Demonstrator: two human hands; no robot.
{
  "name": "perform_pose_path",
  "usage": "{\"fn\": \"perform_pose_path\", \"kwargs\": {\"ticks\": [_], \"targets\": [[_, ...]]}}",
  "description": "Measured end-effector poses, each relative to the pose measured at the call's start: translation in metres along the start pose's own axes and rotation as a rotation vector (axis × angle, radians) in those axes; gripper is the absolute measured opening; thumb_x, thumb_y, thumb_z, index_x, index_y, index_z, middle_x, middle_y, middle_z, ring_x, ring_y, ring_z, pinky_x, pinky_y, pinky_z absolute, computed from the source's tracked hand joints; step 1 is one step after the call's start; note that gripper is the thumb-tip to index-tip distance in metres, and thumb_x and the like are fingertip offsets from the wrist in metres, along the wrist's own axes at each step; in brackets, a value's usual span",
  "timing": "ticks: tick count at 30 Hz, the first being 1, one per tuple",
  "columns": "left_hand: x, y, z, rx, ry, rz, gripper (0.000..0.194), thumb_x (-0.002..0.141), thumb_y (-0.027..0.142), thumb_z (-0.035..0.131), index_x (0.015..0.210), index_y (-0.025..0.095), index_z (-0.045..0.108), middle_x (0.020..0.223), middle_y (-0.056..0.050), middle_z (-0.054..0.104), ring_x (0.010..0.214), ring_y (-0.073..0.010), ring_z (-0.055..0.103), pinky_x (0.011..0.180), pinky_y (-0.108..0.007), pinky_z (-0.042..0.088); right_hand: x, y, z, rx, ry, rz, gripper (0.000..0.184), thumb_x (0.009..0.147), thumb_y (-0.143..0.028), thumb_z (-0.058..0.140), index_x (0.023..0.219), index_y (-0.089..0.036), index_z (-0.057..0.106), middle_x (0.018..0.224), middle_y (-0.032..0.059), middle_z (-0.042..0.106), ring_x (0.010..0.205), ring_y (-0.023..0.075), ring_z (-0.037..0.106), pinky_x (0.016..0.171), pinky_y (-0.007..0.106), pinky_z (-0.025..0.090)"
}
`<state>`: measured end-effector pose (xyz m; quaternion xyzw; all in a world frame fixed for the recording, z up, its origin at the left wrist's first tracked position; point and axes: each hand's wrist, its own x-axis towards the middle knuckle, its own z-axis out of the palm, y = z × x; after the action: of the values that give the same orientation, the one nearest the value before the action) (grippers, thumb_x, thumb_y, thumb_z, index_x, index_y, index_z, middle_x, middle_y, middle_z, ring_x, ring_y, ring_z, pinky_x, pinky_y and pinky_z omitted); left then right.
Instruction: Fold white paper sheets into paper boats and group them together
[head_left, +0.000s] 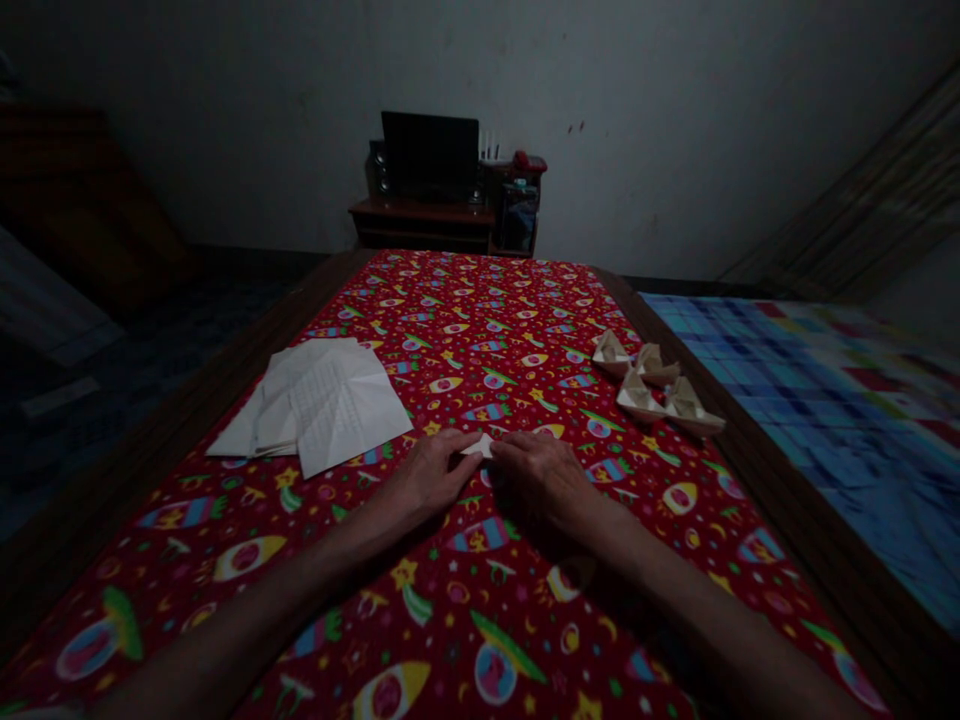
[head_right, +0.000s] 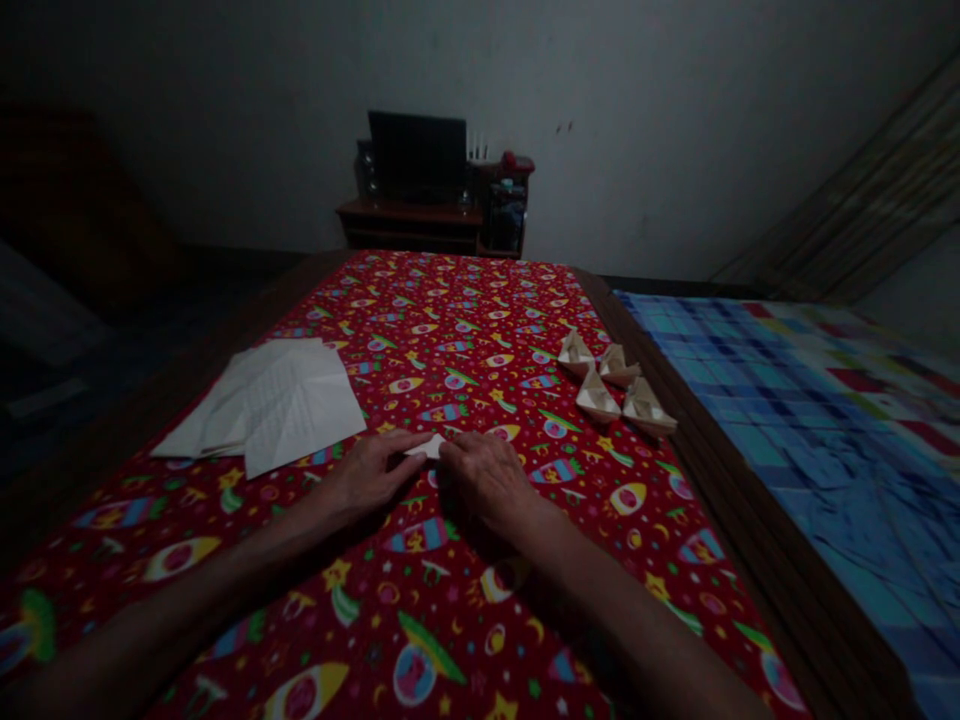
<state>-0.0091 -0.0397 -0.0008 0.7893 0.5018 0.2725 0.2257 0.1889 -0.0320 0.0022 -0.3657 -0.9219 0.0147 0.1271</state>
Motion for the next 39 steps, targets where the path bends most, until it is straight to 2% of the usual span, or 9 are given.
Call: {"fn": "perform_pose_path", "kwargs": {"ticks": [4, 9, 16, 18, 21, 25, 27, 33, 39], "targets": [[-0.001, 0.003, 0.004, -0.066, 0.053, -0.007, 0.027, 0.083, 0.024, 0.053, 0.105, 0.020, 0.067, 0.092, -0.005, 0.069, 0.080, -0.0171, 0.064, 0.073, -0.028, 0.050, 0.003, -0.007, -0.001, -0.074, -0.013, 0.028, 0.027, 0.088, -0.011, 0.045, 0.113, -0.017, 0.053, 0.094, 0.0072, 0.065, 0.078, 0.0169, 0.058, 0.066, 0.028, 0.036], [0.000, 0.010, 0.007, -0.088, 0.125, 0.025, 0.024, 0.082, 0.023, 0.054, 0.101, 0.018, 0.068, 0.089, -0.005, 0.068, 0.079, -0.0164, 0.064, 0.072, -0.027, 0.051, 0.006, -0.014, 0.000, -0.173, 0.023, 0.113, 0.019, 0.087, -0.013, 0.047, 0.102, -0.017, 0.058, 0.080, 0.0063, 0.066, 0.071, 0.0178, 0.060, 0.061, 0.028, 0.035], [0.001, 0.016, 0.018, -0.011, 0.223, 0.003, 0.050, 0.079, 0.019, 0.053, 0.128, 0.011, 0.047, 0.097, -0.009, 0.060, 0.087, -0.0185, 0.059, 0.082, -0.034, 0.050, 0.005, -0.013, 0.013, -0.090, 0.326, 0.052, 0.018, 0.088, -0.015, 0.044, 0.092, -0.015, 0.061, 0.073, 0.0047, 0.068, 0.064, 0.0146, 0.061, 0.060, 0.024, 0.038], [0.001, 0.015, 0.019, -0.001, 0.217, 0.005, 0.049, 0.078, 0.014, 0.050, 0.127, 0.012, 0.048, 0.098, -0.009, 0.059, 0.089, -0.0182, 0.058, 0.083, -0.033, 0.049, 0.004, -0.014, 0.016, -0.014, 0.391, 0.074, 0.020, 0.088, -0.016, 0.043, 0.088, -0.015, 0.063, 0.070, 0.0043, 0.068, 0.061, 0.0140, 0.061, 0.058, 0.023, 0.038], [0.001, 0.010, 0.019, 0.030, 0.202, 0.004, 0.047, 0.075, 0.008, 0.048, 0.121, 0.011, 0.053, 0.091, -0.007, 0.059, 0.080, -0.0166, 0.057, 0.075, -0.031, 0.050, 0.005, -0.018, 0.017, 0.184, 0.432, 0.175, 0.019, 0.087, -0.018, 0.045, 0.089, -0.016, 0.064, 0.077, 0.0050, 0.070, 0.065, 0.0143, 0.063, 0.060, 0.022, 0.041], [0.001, -0.002, 0.020, 0.062, 0.206, 0.059, 0.043, 0.075, 0.008, 0.050, 0.117, 0.016, 0.056, 0.088, -0.004, 0.060, 0.077, -0.0158, 0.057, 0.072, -0.030, 0.049, 0.007, -0.022, 0.016, 0.504, 0.402, 0.322, 0.021, 0.085, -0.016, 0.047, 0.094, -0.020, 0.065, 0.083, 0.0015, 0.070, 0.069, 0.0128, 0.064, 0.063, 0.020, 0.044], [0.001, -0.007, 0.022, 0.064, 0.218, 0.112, 0.041, 0.077, 0.009, 0.051, 0.116, 0.018, 0.057, 0.089, -0.003, 0.061, 0.079, -0.0158, 0.058, 0.073, -0.029, 0.049, 0.008, -0.022, 0.015, 0.536, 0.365, 0.345, 0.022, 0.084, -0.015, 0.047, 0.095, -0.021, 0.065, 0.081, 0.0004, 0.070, 0.069, 0.0126, 0.063, 0.063, 0.020, 0.043], [-0.002, -0.013, 0.020, 0.148, 0.169, 0.169, 0.042, 0.077, 0.006, 0.049, 0.117, 0.017, 0.056, 0.090, -0.004, 0.059, 0.081, -0.0161, 0.058, 0.074, -0.029, 0.049, 0.006, -0.015, 0.016, 0.245, 0.261, 0.302, 0.027, 0.080, -0.017, 0.052, 0.105, -0.017, 0.062, 0.084, 0.0042, 0.070, 0.068, 0.0160, 0.061, 0.059, 0.024, 0.037], [-0.004, -0.005, 0.008, 0.386, 0.028, 0.106, 0.039, 0.083, 0.010, 0.049, 0.121, 0.020, 0.051, 0.096, -0.004, 0.055, 0.081, -0.0163, 0.056, 0.070, -0.027, 0.049, 0.004, -0.012, 0.017, 0.008, 0.157, 0.311, 0.013, 0.082, -0.019, 0.051, 0.088, -0.018, 0.063, 0.072, 0.0032, 0.065, 0.060, 0.0147, 0.055, 0.053, 0.025, 0.030]]}}
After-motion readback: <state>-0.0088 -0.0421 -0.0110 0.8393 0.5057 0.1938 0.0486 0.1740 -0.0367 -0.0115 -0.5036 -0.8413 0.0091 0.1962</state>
